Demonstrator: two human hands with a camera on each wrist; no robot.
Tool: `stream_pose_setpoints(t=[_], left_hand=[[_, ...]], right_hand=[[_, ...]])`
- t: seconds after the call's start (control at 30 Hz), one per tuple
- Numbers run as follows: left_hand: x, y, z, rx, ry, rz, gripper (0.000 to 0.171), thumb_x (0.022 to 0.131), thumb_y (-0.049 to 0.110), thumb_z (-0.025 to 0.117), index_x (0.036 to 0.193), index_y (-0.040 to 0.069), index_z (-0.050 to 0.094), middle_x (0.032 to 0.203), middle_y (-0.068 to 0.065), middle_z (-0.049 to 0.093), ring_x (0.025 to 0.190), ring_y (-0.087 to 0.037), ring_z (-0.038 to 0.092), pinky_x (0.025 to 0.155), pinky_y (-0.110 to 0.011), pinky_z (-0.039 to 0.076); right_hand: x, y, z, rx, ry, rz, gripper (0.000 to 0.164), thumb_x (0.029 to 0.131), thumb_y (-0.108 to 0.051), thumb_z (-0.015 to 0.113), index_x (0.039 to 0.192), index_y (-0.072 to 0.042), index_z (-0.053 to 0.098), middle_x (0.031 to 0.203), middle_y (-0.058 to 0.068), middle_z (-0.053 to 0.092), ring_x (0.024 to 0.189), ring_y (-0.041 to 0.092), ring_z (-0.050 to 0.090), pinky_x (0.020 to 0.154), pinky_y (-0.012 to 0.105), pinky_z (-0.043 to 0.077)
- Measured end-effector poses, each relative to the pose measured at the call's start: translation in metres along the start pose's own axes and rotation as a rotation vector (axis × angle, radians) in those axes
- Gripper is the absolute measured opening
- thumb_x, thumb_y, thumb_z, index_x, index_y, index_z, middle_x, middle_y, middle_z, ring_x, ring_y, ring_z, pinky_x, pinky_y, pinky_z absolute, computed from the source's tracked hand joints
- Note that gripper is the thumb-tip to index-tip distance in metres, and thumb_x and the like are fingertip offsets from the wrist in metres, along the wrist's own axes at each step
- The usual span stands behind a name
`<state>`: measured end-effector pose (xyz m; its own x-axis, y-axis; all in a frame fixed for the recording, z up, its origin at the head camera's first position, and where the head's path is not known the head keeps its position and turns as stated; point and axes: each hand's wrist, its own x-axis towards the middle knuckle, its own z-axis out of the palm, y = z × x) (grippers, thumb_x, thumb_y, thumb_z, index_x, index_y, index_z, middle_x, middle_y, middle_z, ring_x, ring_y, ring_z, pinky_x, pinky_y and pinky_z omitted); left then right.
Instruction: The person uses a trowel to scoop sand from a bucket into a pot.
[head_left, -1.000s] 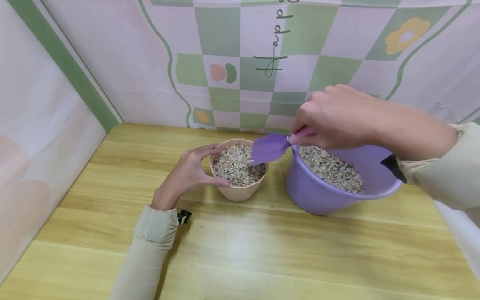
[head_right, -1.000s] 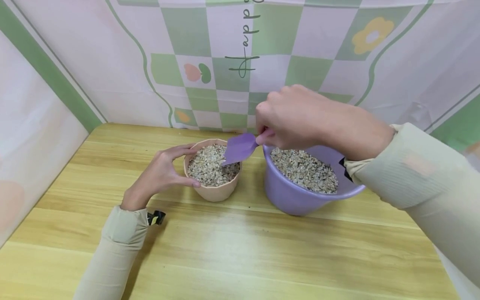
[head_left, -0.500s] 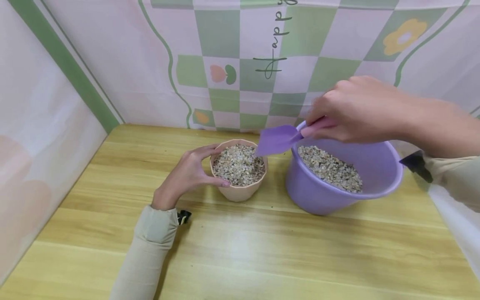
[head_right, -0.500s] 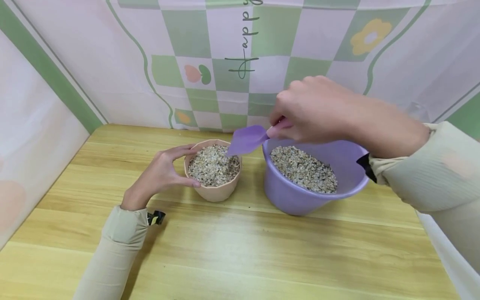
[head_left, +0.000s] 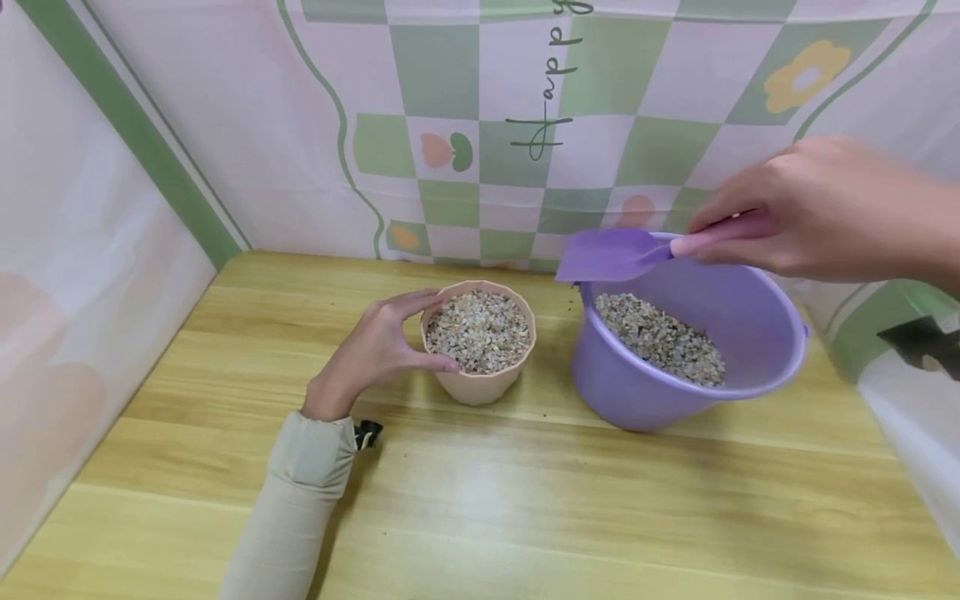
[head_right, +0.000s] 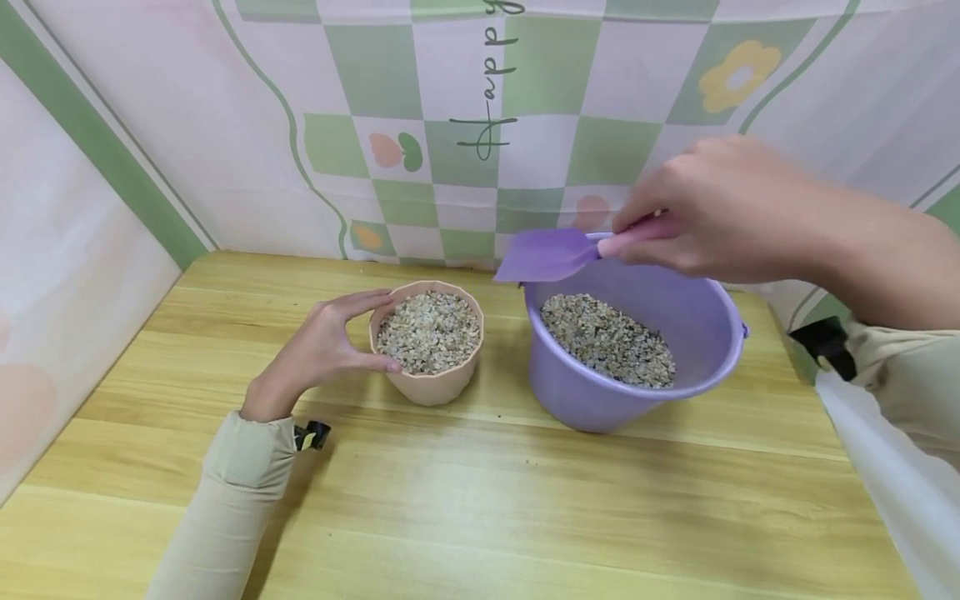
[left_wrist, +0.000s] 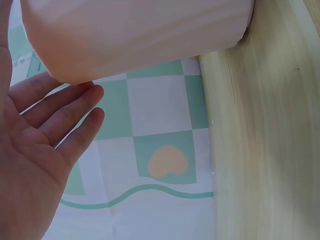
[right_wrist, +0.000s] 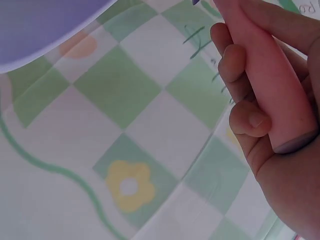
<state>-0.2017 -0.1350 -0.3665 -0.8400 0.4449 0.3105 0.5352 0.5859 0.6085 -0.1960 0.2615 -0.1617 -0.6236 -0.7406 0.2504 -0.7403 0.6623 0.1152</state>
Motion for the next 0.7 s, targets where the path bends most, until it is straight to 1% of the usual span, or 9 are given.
stream_pose_setpoints(t=[0.13, 0.23, 0.33, 0.43, 0.57, 0.7], left_hand=[[0.002, 0.002, 0.001, -0.002, 0.009, 0.011, 0.093, 0.066, 0.055, 0.088, 0.139, 0.005, 0.058, 0.14, -0.012, 0.058, 0.132, -0.027, 0.051, 0.112, -0.043, 0.039], [0.004, 0.005, 0.002, -0.004, 0.015, 0.015, 0.09, 0.067, 0.051, 0.089, 0.138, 0.005, 0.059, 0.139, -0.012, 0.058, 0.132, -0.028, 0.051, 0.112, -0.043, 0.04], [0.007, 0.008, 0.002, -0.002, 0.016, 0.02, 0.089, 0.067, 0.049, 0.09, 0.137, 0.004, 0.059, 0.138, -0.012, 0.059, 0.131, -0.028, 0.052, 0.111, -0.043, 0.041], [0.01, 0.012, 0.002, 0.01, 0.017, 0.028, 0.088, 0.068, 0.05, 0.089, 0.137, 0.005, 0.06, 0.137, -0.01, 0.06, 0.13, -0.027, 0.054, 0.11, -0.043, 0.042], [0.015, 0.015, 0.003, 0.02, 0.014, 0.039, 0.086, 0.068, 0.052, 0.088, 0.138, 0.01, 0.06, 0.137, -0.007, 0.061, 0.128, -0.024, 0.054, 0.109, -0.04, 0.043], [0.021, 0.018, 0.005, 0.031, -0.004, 0.058, 0.085, 0.07, 0.055, 0.086, 0.139, 0.013, 0.059, 0.139, -0.005, 0.059, 0.129, -0.021, 0.053, 0.109, -0.038, 0.043]], right_hand=[[-0.015, 0.009, 0.0, 0.008, 0.02, 0.028, 0.023, 0.069, -0.027, 0.091, 0.09, -0.03, 0.08, 0.072, -0.018, 0.069, 0.049, -0.007, 0.046, 0.046, 0.014, 0.034], [-0.024, 0.013, 0.0, 0.011, 0.037, 0.042, 0.027, 0.068, -0.025, 0.091, 0.093, -0.029, 0.081, 0.07, -0.016, 0.07, 0.045, -0.007, 0.041, 0.043, 0.015, 0.032], [-0.032, 0.017, 0.002, 0.015, 0.046, 0.078, 0.028, 0.066, -0.027, 0.092, 0.092, -0.028, 0.081, 0.069, -0.014, 0.071, 0.044, -0.007, 0.041, 0.042, 0.015, 0.031], [-0.04, 0.02, 0.006, 0.016, 0.047, 0.117, 0.027, 0.065, -0.029, 0.092, 0.09, -0.027, 0.081, 0.067, -0.015, 0.069, 0.046, -0.005, 0.041, 0.042, 0.016, 0.03], [-0.047, 0.023, 0.014, 0.032, 0.044, 0.106, 0.029, 0.063, -0.026, 0.093, 0.089, -0.026, 0.081, 0.07, -0.013, 0.071, 0.047, -0.007, 0.042, 0.042, 0.015, 0.031], [-0.053, 0.024, 0.024, 0.061, 0.03, 0.097, 0.028, 0.062, -0.019, 0.093, 0.086, -0.024, 0.08, 0.071, -0.011, 0.072, 0.048, -0.01, 0.043, 0.043, 0.014, 0.035]])
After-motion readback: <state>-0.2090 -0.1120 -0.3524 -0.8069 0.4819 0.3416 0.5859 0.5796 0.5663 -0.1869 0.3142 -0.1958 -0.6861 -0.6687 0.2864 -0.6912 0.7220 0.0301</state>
